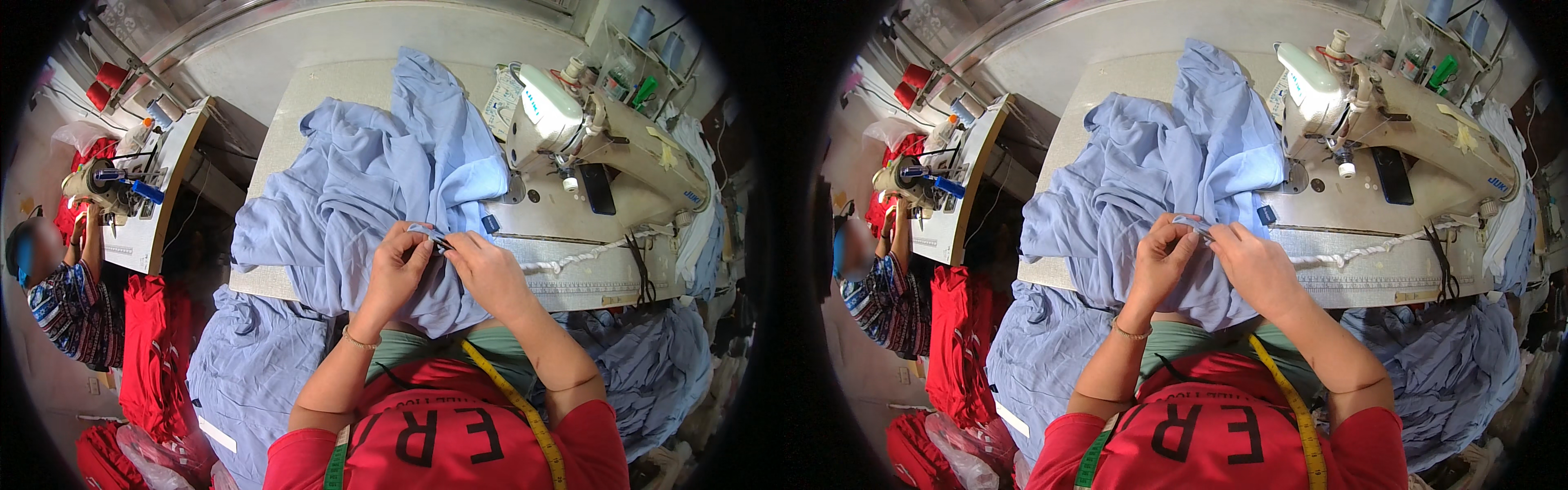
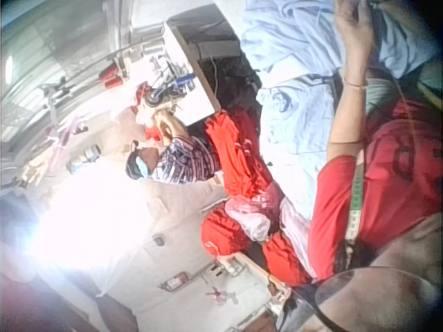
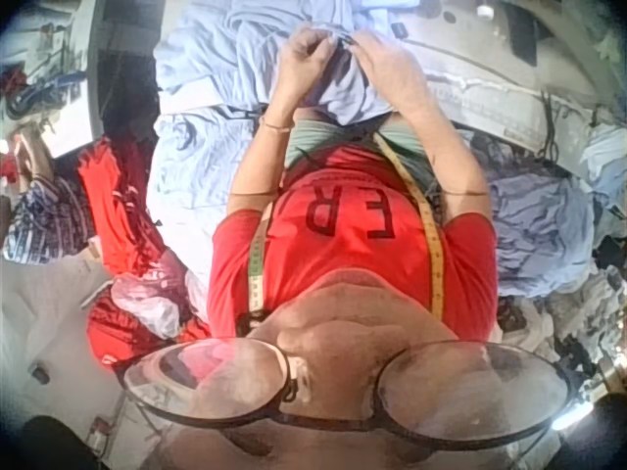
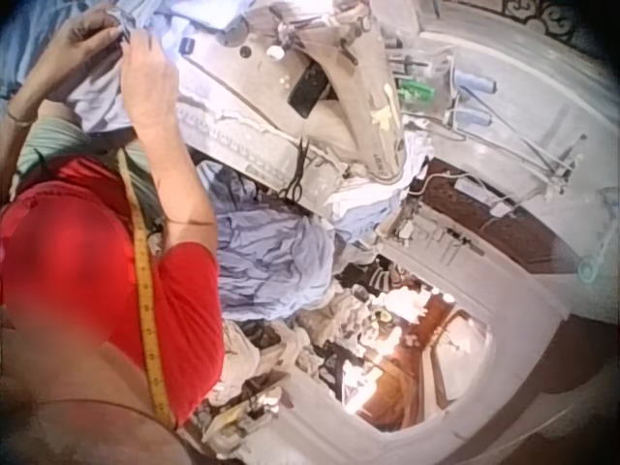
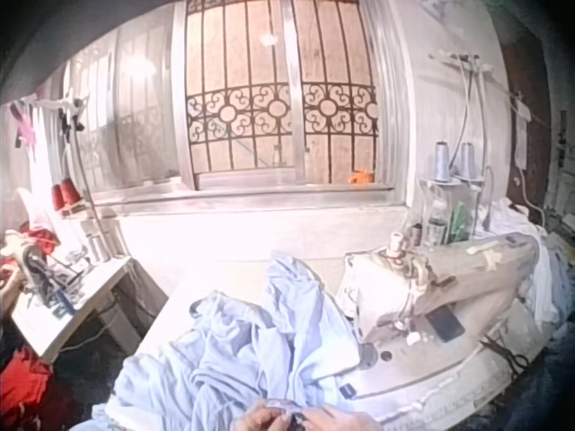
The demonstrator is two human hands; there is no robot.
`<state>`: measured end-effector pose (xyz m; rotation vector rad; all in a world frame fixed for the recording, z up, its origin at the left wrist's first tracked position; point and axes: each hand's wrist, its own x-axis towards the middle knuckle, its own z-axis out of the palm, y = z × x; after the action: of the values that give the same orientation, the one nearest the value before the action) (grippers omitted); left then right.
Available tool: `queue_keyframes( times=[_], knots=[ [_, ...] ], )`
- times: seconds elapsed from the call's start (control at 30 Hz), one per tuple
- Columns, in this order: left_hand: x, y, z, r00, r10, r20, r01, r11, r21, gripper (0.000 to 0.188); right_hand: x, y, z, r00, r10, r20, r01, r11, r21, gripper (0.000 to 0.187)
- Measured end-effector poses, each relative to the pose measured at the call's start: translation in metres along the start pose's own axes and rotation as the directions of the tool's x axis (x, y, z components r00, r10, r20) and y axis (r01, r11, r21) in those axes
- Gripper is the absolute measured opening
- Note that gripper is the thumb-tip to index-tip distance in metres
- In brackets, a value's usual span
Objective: The person picks up a light blue garment from a pile, lays it on a work table, and uses a small tool to trim excess threads near the buttons and seams before folding the item and placing it back onto the stack.
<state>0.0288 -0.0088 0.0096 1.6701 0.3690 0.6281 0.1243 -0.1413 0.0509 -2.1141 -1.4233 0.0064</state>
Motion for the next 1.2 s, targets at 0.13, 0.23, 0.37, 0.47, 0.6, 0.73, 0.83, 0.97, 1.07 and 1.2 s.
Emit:
queue_keyframes(
  times=[0.13, 0.23, 0.37, 0.47, 0.6, 0.73, 0.83, 0.97, 1.07, 1.2],
  knots=[
    [0.001, -0.001, 0.001, 0.999, 0.034, -0.013, -0.034, 0.999, 0.037, 0.01, 0.0, 0.001, 0.002, 0.999, -0.032, -0.037, 0.031, 0.999, -0.04, 0.013],
    [0.0, -0.002, 0.004, 0.996, 0.082, -0.04, -0.078, 0.993, 0.085, 0.008, -0.001, 0.001, 0.005, 0.998, -0.048, -0.049, 0.042, 0.993, -0.108, 0.012],
    [0.0, -0.002, 0.007, 0.987, 0.146, -0.069, -0.134, 0.98, 0.15, 0.007, -0.002, 0.001, 0.01, 0.995, -0.075, -0.067, 0.062, 0.98, -0.188, 0.012],
    [0.0, -0.001, 0.006, 0.989, 0.133, -0.071, -0.12, 0.98, 0.157, 0.007, -0.001, 0.004, 0.01, 0.992, -0.114, -0.061, 0.099, 0.974, -0.203, 0.013],
    [0.001, -0.004, 0.004, 0.99, 0.13, -0.056, -0.124, 0.987, 0.099, 0.007, 0.002, 0.017, 0.012, 0.983, -0.173, -0.064, 0.165, 0.979, -0.122, 0.014],
    [0.003, 0.0, 0.001, 1.0, 0.016, -0.013, -0.016, 0.999, 0.052, 0.009, 0.004, 0.026, 0.016, 0.981, -0.173, -0.092, 0.176, 0.984, 0.031, 0.015],
    [0.004, -0.001, 0.0, 1.0, 0.026, 0.002, -0.026, 0.995, 0.101, 0.011, 0.004, 0.028, 0.019, 0.983, -0.16, -0.084, 0.163, 0.986, 0.03, 0.015],
    [0.006, 0.001, 0.0, 1.0, 0.026, 0.017, -0.028, 0.982, 0.184, 0.013, 0.006, 0.031, 0.023, 0.972, -0.221, -0.074, 0.212, 0.971, -0.115, 0.015],
    [0.007, 0.001, 0.0, 0.999, 0.032, 0.022, -0.036, 0.975, 0.22, 0.013, 0.007, 0.034, 0.026, 0.967, -0.251, -0.038, 0.238, 0.949, -0.209, 0.015],
    [0.008, 0.0, 0.0, 0.998, 0.053, 0.044, -0.062, 0.962, 0.264, 0.013, 0.006, 0.039, 0.031, 0.965, -0.26, -0.021, 0.245, 0.933, -0.263, 0.015]
  ],
)
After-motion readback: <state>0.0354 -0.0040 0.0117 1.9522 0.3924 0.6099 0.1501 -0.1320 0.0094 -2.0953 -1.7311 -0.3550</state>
